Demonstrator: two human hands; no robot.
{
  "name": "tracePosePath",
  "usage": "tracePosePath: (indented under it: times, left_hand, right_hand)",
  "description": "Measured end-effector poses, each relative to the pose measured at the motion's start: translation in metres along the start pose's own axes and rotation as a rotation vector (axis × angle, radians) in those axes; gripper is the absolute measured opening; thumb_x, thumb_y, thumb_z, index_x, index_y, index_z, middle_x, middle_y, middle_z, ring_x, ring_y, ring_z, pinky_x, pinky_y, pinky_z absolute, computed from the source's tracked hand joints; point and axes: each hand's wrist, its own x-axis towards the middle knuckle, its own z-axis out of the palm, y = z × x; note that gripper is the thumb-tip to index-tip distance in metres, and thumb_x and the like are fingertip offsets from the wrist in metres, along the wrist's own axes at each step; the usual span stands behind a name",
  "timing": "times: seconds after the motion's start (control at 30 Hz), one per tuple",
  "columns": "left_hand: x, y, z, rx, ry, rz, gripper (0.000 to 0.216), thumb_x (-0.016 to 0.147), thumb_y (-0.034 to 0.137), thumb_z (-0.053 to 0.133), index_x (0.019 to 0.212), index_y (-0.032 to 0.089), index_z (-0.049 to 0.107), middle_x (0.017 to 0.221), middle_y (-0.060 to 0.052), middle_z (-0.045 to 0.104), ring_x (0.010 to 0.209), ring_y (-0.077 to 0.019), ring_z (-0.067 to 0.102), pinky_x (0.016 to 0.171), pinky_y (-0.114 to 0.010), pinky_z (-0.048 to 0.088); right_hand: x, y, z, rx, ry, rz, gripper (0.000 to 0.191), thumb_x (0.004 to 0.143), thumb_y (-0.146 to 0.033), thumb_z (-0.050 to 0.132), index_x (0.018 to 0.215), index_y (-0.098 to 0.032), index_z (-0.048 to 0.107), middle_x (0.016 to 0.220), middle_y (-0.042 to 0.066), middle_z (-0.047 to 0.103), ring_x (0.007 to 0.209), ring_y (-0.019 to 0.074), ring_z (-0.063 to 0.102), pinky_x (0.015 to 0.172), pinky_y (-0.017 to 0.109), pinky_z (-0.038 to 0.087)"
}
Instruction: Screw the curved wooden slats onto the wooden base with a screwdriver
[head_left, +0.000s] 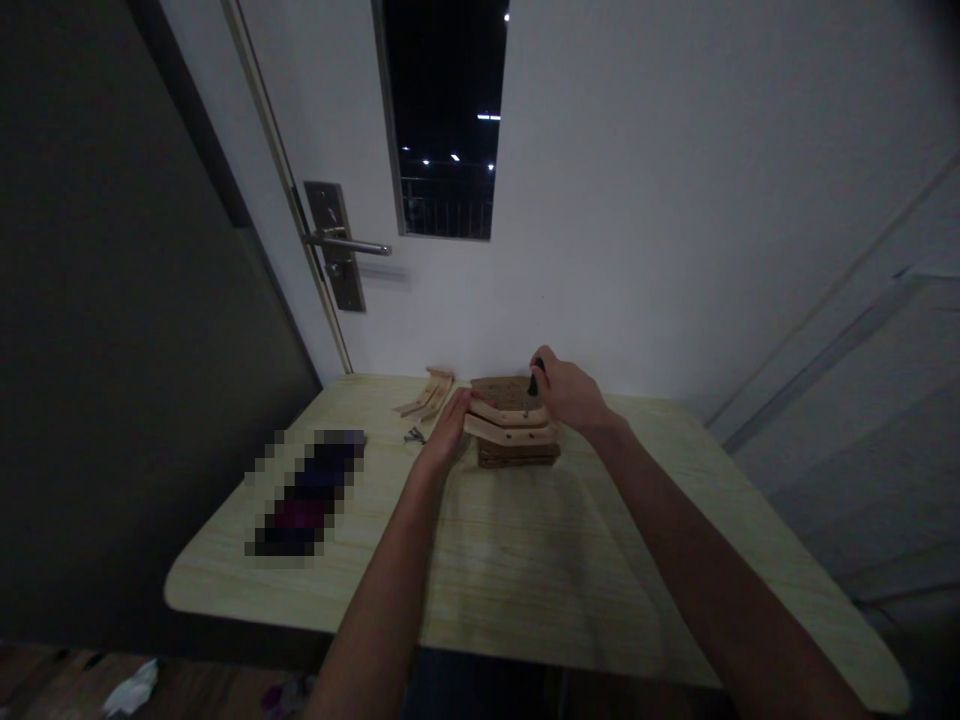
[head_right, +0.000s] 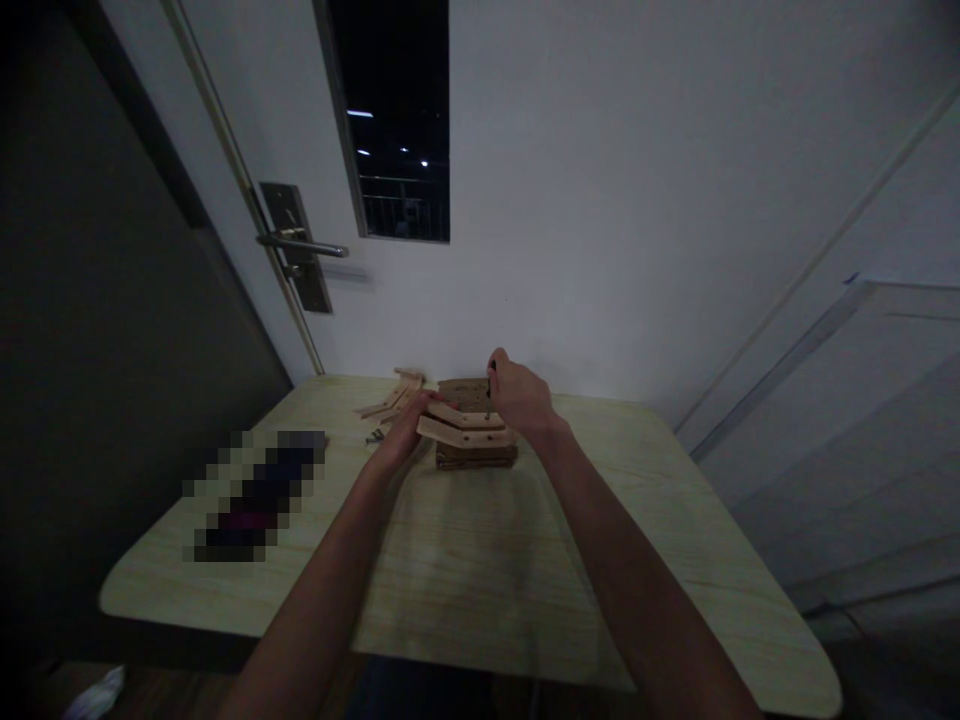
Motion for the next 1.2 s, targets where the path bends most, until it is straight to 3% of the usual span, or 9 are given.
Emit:
tracePosePath:
  times: [0.33, 0.6, 0.9, 1.2]
  left_hand:
    - [-0.006, 0.017, 0.007, 0.035, -0.002, -0.027, 0.036, 0.09, 0.052, 0.048, 0.095, 0.019, 0.059, 0.091, -0.008, 0.077, 0.099, -0.0256, 0.07, 0.089, -0.037, 0.052]
    - [-0.003, 0.011, 0.004, -0.029, 0.005, -0.037, 0.04, 0.083, 0.058, 0.057, 0.092, 0.019, 0.059, 0.091, -0.009, 0.076, 0.1, -0.0275, 0.068, 0.091, -0.039, 0.05]
    - [-0.002, 0.008, 0.004, -0.03, 0.012, -0.027, 0.046, 0.08, 0.064, 0.058, 0.092, 0.019, 0.058, 0.093, -0.01, 0.076, 0.099, -0.0284, 0.069, 0.092, -0.041, 0.049]
    - [-0.004, 0.015, 0.007, 0.017, 0.011, -0.007, 0.038, 0.084, 0.058, 0.054, 0.09, 0.02, 0.058, 0.093, -0.009, 0.076, 0.103, -0.0282, 0.067, 0.093, -0.041, 0.05]
  right_hand:
    - [0.001, 0.003, -0.002, 0.026, 0.026, -0.013, 0.025, 0.101, -0.028, 0.035, 0.114, -0.018, 0.054, 0.092, 0.011, 0.072, 0.079, 0.0213, 0.064, 0.057, 0.028, 0.032]
    - [0.009, 0.011, 0.003, 0.135, 0.121, -0.089, 0.015, 0.095, -0.023, 0.051, 0.1, -0.017, 0.063, 0.096, 0.01, 0.073, 0.077, 0.0177, 0.064, 0.072, 0.029, 0.043]
    - [0.008, 0.009, 0.005, 0.116, 0.119, -0.109, 0.017, 0.094, -0.019, 0.048, 0.104, -0.012, 0.061, 0.094, 0.012, 0.073, 0.078, 0.0193, 0.064, 0.072, 0.029, 0.043]
    - [0.011, 0.012, 0.008, 0.103, 0.138, -0.133, 0.016, 0.095, -0.02, 0.048, 0.102, -0.013, 0.061, 0.096, 0.013, 0.072, 0.085, 0.0209, 0.065, 0.073, 0.029, 0.042]
